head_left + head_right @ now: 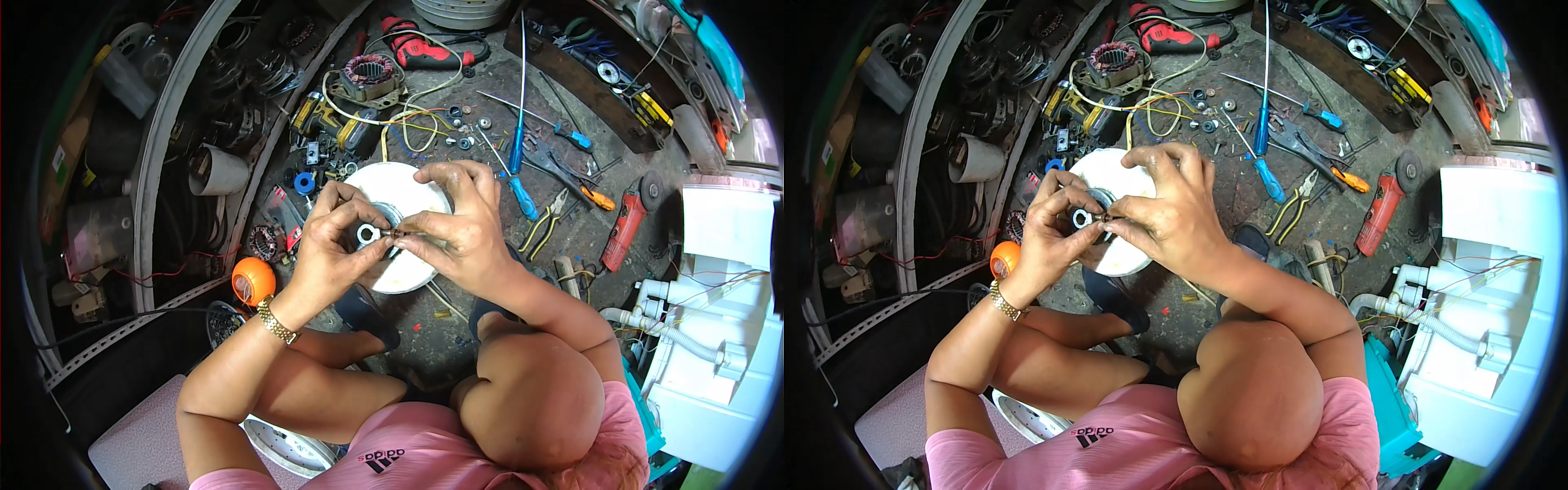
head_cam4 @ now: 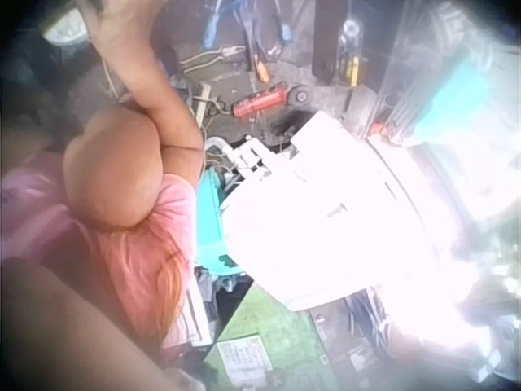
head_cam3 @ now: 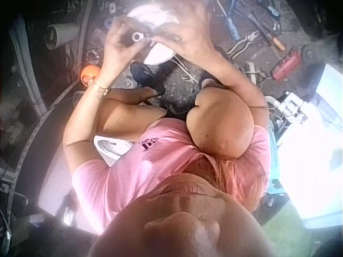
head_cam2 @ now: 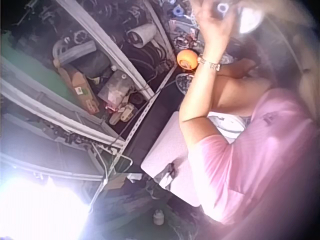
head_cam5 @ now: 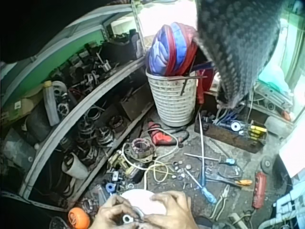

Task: The person uses an angle grinder to smooth a metal part, creating sparks, then wipes it with a cloth. They then use a screwdriver to adjust a bolt on the part and later reach into a white appliance to adjust internal wiring.

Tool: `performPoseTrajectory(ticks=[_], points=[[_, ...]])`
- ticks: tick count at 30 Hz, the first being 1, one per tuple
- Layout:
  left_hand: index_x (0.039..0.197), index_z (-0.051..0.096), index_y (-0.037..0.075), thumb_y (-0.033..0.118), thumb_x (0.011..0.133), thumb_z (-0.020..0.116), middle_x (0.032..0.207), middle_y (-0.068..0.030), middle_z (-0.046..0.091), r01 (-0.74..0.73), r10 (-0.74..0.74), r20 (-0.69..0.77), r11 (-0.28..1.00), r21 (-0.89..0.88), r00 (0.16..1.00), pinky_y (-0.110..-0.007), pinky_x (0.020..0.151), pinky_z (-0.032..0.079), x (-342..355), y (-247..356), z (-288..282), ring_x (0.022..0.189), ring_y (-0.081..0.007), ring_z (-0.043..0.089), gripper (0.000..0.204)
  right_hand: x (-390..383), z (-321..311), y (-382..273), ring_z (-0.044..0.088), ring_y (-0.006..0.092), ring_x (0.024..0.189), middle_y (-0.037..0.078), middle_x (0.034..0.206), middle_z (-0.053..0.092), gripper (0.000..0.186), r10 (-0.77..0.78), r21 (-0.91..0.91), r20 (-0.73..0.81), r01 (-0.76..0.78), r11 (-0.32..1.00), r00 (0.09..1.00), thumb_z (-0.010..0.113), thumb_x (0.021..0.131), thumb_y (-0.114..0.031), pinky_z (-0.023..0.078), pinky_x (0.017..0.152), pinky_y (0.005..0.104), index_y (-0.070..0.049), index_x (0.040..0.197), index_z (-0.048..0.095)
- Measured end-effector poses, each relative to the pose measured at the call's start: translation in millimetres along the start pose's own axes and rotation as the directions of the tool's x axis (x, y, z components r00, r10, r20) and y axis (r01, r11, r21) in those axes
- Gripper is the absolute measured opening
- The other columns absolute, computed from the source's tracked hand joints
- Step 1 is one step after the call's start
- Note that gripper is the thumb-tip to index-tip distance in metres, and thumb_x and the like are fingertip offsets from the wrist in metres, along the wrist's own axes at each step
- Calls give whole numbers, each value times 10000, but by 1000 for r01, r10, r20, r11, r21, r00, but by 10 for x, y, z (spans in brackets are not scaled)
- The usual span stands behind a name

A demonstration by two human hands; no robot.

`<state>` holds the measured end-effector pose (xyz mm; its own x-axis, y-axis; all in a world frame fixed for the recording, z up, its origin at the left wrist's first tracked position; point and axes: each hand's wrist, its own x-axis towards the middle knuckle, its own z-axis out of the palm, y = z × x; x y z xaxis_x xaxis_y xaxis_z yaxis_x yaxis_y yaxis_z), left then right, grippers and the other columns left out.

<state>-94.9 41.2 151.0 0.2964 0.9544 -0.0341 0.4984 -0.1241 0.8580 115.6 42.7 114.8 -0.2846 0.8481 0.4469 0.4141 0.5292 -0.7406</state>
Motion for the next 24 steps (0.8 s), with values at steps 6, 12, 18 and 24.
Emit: performPoseTrajectory(ticks=[6, 12, 18, 24], points=[[889, 685, 40, 66, 706, 823, 985, -78, 521, 7, -8, 30, 999, 31, 1000, -316, 797, 480, -6, -8, 3, 932, -207, 556, 231, -13, 2, 29, 431, 315, 1169, 72, 1233, 544, 186, -1, -17, 12, 1, 1000, 1000, 789, 714, -300, 320, 937, 479, -160, 828, 744], [888, 683, 41, 68, 705, 820, 983, -81, 519, -13, 12, 25, 998, 57, 1000, -322, 795, 482, 2, -14, -3, 925, -210, 560, 231, -14, -23, -6, 428, 319, 1177, 76, 1266, 540, 170, -9, -75, -2, 9, 997, 1000, 785, 720, -304, 311, 950, 487, -173, 824, 754], [890, 682, 44, 68, 705, 819, 980, -78, 518, -2, 1, 28, 999, 33, 1000, -321, 796, 481, 3, 20, 2, 928, -207, 559, 232, -19, -26, 8, 425, 324, 1183, 88, 1277, 533, 228, 47, -14, -20, -47, 999, 999, 808, 703, -314, 312, 965, 483, -148, 840, 732], [889, 682, 47, 74, 710, 820, 983, -78, 518, -13, 12, 30, 999, 34, 999, -317, 784, 481, 5, 32, 8, 926, -200, 559, 227, -27, -29, 27, 424, 330, 1178, 101, 1262, 530, 240, 32, 19, -17, -32, 999, 999, 817, 701, -289, 320, 966, 477, -129, 845, 711]])
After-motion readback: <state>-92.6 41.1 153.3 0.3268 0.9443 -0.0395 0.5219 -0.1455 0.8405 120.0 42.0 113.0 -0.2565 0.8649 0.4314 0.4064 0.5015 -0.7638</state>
